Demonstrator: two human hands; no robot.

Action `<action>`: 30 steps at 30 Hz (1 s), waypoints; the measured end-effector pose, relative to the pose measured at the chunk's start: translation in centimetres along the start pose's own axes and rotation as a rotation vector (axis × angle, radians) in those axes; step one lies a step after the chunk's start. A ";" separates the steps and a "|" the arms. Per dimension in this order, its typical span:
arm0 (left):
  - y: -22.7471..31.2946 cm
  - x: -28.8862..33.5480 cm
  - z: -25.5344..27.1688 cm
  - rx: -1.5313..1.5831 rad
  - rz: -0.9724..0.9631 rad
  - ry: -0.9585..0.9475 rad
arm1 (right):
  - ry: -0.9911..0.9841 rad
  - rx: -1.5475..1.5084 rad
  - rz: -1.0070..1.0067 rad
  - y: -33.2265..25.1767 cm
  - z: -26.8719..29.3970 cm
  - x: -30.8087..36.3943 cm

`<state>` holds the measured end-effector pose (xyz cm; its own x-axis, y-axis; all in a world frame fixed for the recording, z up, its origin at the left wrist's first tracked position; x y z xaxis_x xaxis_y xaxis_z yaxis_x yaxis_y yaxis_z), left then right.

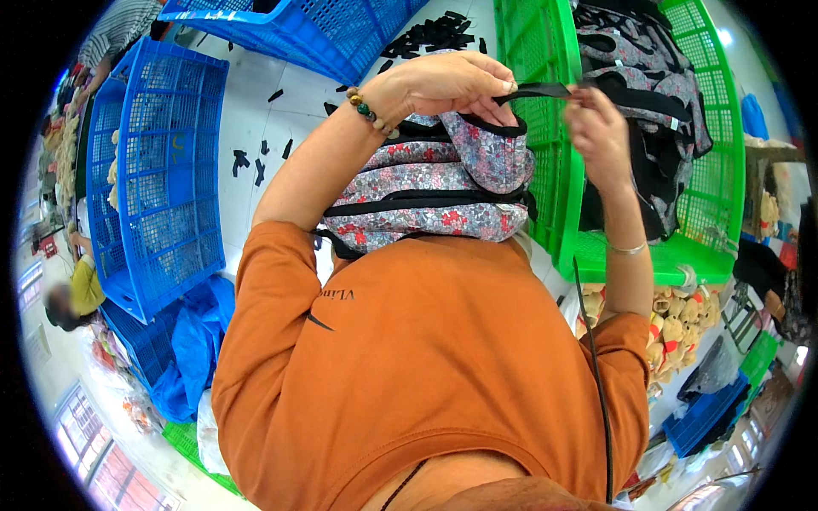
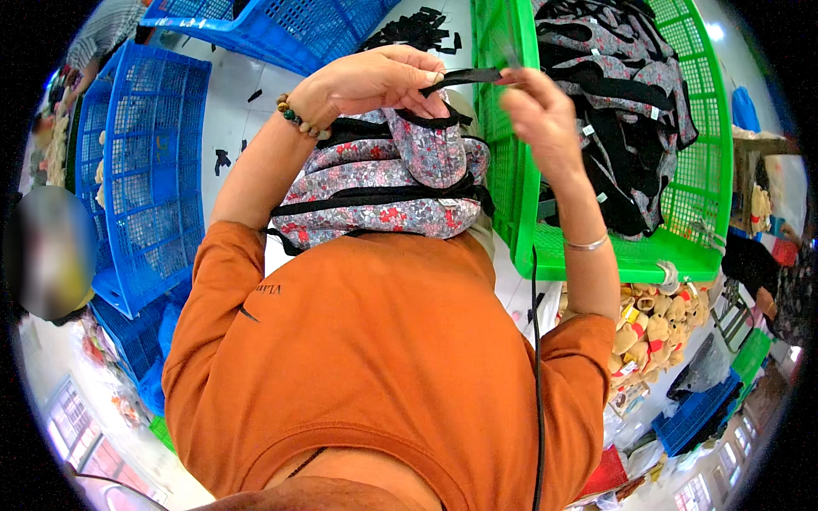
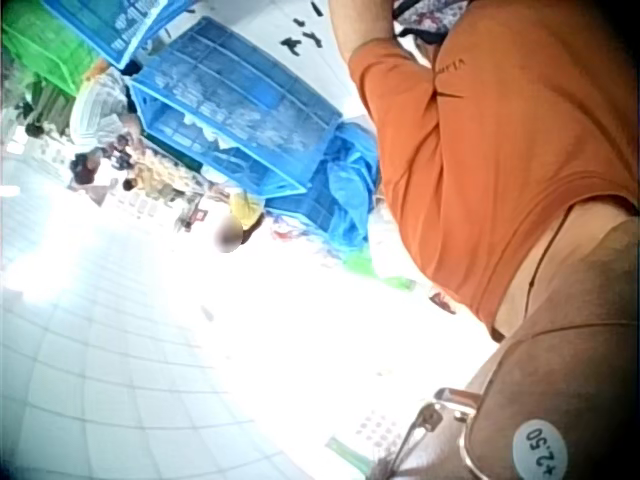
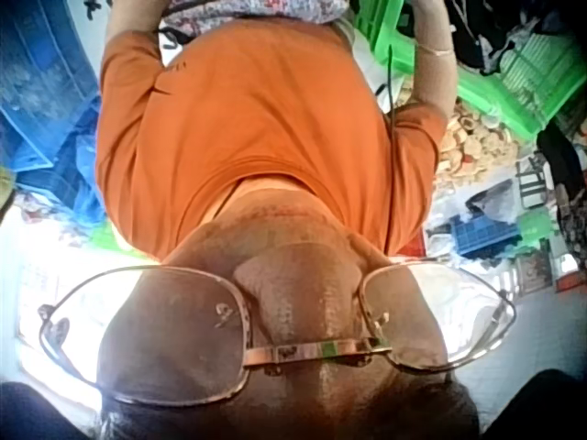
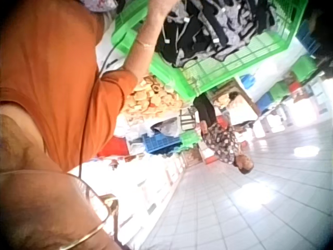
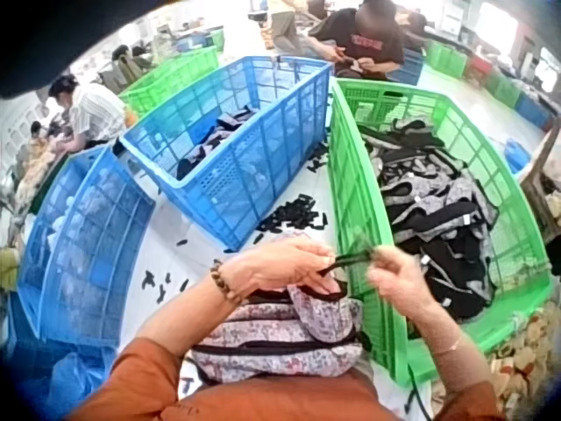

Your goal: The person sits on the floor and uses scissors to trim excess fabric and tags from the edges of floral-patterned slip-on shoes. They handle the shoes one at a time, cutting along the seams and removing loose threads before placing the finished items into a stack.

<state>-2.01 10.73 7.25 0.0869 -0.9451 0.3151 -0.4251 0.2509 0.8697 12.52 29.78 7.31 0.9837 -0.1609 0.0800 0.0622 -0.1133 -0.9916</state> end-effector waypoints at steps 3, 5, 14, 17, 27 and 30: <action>-0.3 0.3 -0.3 0.106 -0.046 0.030 | -0.095 0.079 -0.126 0.6 -2.9 0.0; -0.3 0.5 -0.3 0.187 -0.075 0.026 | -0.151 0.082 -0.273 1.0 -2.9 -0.4; 0.0 4.5 3.6 0.180 -0.275 0.233 | -0.113 0.093 -0.151 0.8 -3.9 -0.7; -0.1 7.2 6.5 -1.134 -0.485 1.314 | -0.111 0.055 -0.130 0.7 -4.0 -0.6; -2.1 3.4 -3.1 -1.159 -0.513 0.211 | -0.079 -0.017 -0.068 0.9 -3.5 -0.8; -2.2 3.2 -2.9 -0.970 -0.437 0.178 | 0.054 -0.066 0.035 1.6 -1.3 -0.9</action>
<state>1.81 7.78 7.39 0.2210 -0.9687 -0.1130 0.5632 0.0322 0.8257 11.53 28.45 5.76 0.9744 -0.2184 0.0529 0.0153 -0.1703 -0.9853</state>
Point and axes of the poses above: each hand's wrist, its own x-axis away from the middle knuckle, its own z-axis out of the back of the hand, y = z × x, the point moved 1 cm from there along -x, towards the middle knuckle, and after that the axes turned 4 degrees about -y, right-handed, at the moved point
